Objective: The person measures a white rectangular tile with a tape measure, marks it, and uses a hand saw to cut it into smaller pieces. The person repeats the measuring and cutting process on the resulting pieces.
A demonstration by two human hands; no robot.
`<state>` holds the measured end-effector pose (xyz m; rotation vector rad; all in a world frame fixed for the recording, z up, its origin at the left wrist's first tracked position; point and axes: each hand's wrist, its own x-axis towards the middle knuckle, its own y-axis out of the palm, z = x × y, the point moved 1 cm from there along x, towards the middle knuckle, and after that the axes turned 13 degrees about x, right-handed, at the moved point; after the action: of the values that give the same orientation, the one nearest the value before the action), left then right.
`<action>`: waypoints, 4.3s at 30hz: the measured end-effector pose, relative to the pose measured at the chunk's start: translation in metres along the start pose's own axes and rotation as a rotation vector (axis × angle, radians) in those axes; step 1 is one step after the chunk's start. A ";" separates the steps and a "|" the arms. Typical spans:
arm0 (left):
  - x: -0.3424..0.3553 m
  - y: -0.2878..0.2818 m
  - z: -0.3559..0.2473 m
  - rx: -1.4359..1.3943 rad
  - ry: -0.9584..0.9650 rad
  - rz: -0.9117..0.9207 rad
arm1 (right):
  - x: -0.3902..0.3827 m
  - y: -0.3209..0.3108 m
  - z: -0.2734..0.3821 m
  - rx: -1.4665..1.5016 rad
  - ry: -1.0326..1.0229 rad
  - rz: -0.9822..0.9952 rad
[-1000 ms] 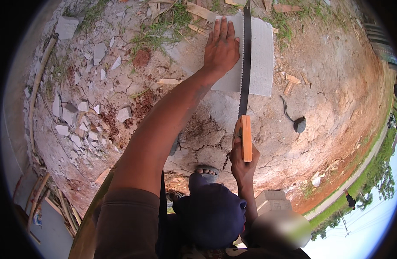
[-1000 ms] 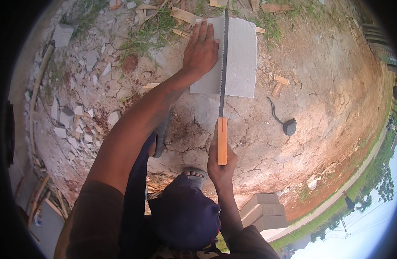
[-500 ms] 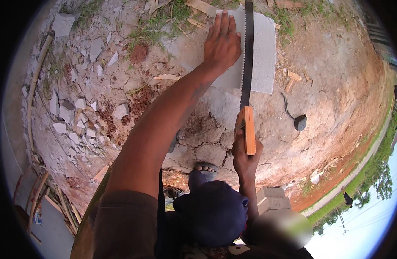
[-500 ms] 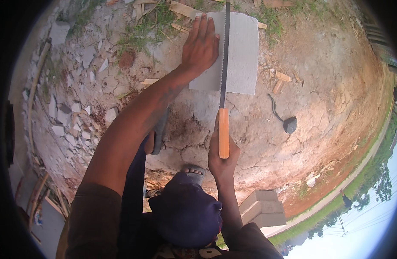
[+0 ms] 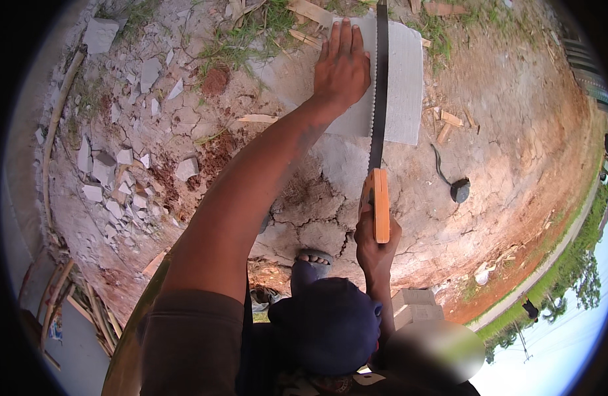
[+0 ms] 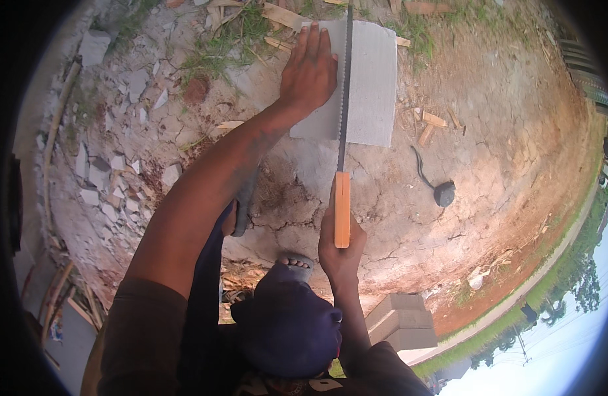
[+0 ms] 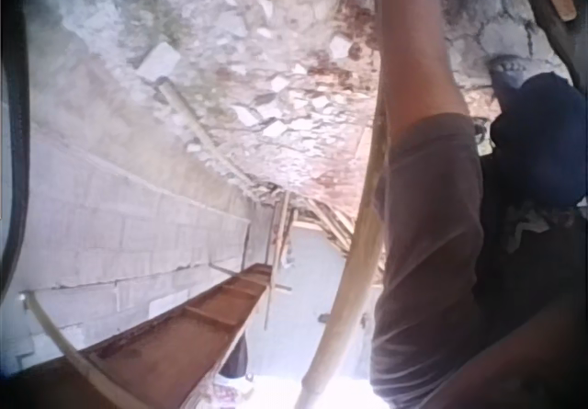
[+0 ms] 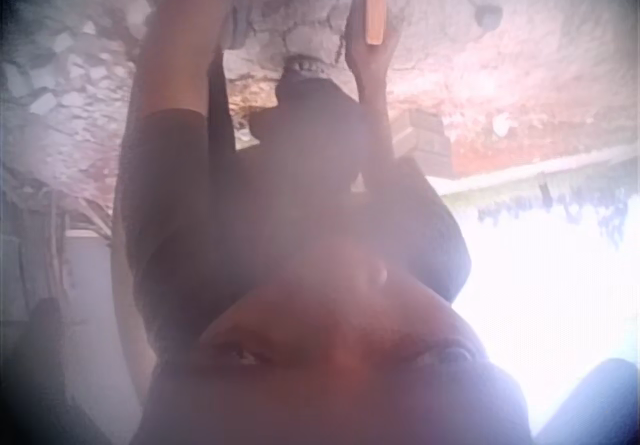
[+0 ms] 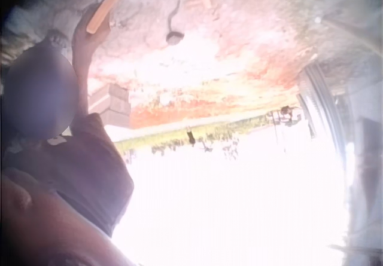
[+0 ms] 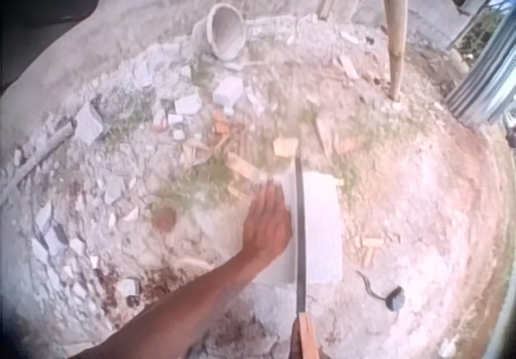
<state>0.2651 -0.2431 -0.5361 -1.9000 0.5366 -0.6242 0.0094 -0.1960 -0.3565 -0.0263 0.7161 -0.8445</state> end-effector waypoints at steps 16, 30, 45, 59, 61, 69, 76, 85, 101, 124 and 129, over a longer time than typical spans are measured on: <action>-0.001 0.001 0.003 0.034 0.027 -0.014 | -0.008 -0.002 -0.001 0.019 -0.026 0.011; 0.000 0.001 0.000 0.059 0.018 0.017 | 0.022 0.002 0.017 -0.029 -0.025 0.041; 0.000 -0.008 -0.006 0.012 -0.075 0.148 | 0.024 0.003 0.017 -0.036 -0.209 0.068; 0.013 -0.009 -0.012 0.148 0.046 0.094 | 0.032 -0.002 0.020 0.099 -0.210 0.006; 0.002 0.009 -0.018 -0.018 -0.007 0.109 | 0.034 -0.012 0.007 0.035 -0.261 -0.035; 0.002 -0.001 0.018 -0.659 -0.377 0.179 | 0.040 -0.005 0.001 0.108 -0.310 0.015; 0.034 0.046 0.058 -1.039 -0.384 0.234 | 0.034 0.009 0.015 0.145 -0.378 -0.025; 0.024 0.028 0.049 -1.249 -0.524 0.430 | 0.030 0.015 0.006 0.115 -0.317 -0.021; 0.022 0.014 0.022 -1.285 -0.547 0.304 | -0.009 0.001 -0.002 0.041 -0.241 -0.047; 0.019 0.036 0.036 -1.102 -0.593 0.236 | 0.056 0.025 0.033 0.000 -0.162 -0.037; 0.018 0.037 0.043 -1.099 -0.562 0.213 | -0.015 0.009 -0.004 -0.001 -0.109 -0.045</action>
<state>0.3033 -0.2389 -0.5819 -2.8142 0.7676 0.4842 0.0062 -0.1788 -0.3536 -0.0890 0.6152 -0.8793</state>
